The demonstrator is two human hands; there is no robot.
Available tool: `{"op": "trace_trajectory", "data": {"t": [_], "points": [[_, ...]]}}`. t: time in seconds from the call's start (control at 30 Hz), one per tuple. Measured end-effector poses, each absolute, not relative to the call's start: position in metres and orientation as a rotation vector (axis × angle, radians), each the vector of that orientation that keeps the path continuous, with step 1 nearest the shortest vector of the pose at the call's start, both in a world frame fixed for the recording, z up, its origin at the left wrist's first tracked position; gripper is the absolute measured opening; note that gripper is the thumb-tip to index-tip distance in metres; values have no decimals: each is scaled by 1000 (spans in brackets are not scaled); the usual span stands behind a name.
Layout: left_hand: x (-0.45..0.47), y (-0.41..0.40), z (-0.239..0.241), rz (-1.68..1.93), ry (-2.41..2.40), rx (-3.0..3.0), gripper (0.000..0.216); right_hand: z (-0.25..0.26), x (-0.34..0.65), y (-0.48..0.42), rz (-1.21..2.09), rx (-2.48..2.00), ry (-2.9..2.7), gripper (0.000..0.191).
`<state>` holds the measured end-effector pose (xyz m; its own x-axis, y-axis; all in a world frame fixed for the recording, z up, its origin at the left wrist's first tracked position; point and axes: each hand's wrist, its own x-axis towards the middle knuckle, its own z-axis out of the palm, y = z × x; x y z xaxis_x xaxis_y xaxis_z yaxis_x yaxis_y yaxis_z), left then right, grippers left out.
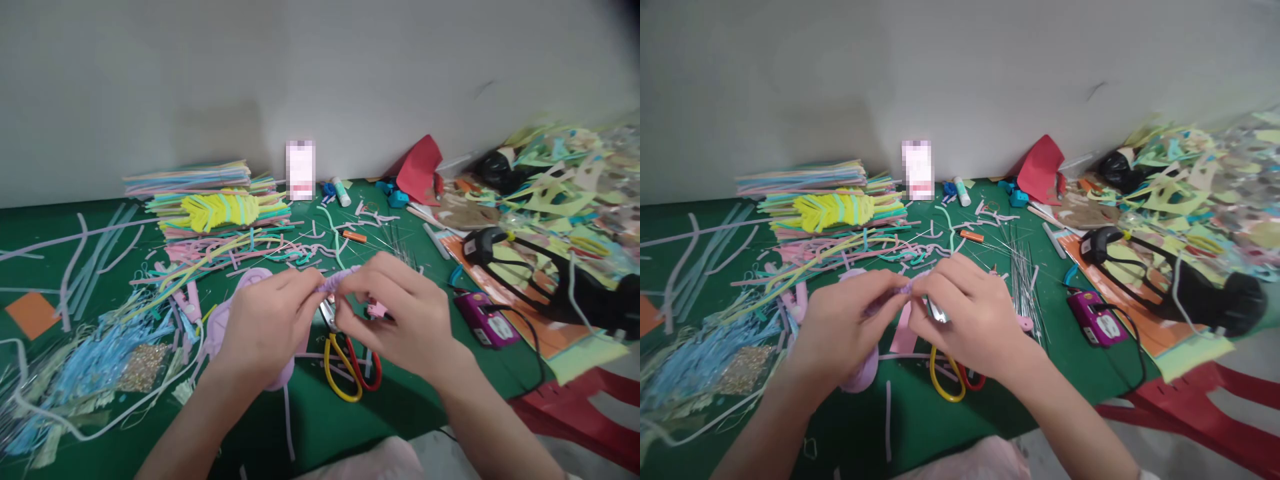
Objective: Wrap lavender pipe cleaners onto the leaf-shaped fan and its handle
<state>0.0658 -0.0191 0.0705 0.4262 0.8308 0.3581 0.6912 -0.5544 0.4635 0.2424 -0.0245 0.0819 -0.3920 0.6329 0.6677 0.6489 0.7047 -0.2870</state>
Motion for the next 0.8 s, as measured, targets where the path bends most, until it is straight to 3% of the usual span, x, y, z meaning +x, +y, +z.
{"op": "trace_trajectory", "data": {"t": [0.23,0.4,0.63,0.8], "points": [[63,-9,63,585,1293,2502,20,81,255,-12,372,-1213,-2204,3],[58,-2,64,631,1222,2255,19,74,267,-6,108,-961,-2331,16],[62,-2,68,564,1218,2221,15,78,263,-2,-88,-822,-2474,6],[63,-3,62,552,1215,2352,18,83,260,3,457,-999,-2393,5]]}}
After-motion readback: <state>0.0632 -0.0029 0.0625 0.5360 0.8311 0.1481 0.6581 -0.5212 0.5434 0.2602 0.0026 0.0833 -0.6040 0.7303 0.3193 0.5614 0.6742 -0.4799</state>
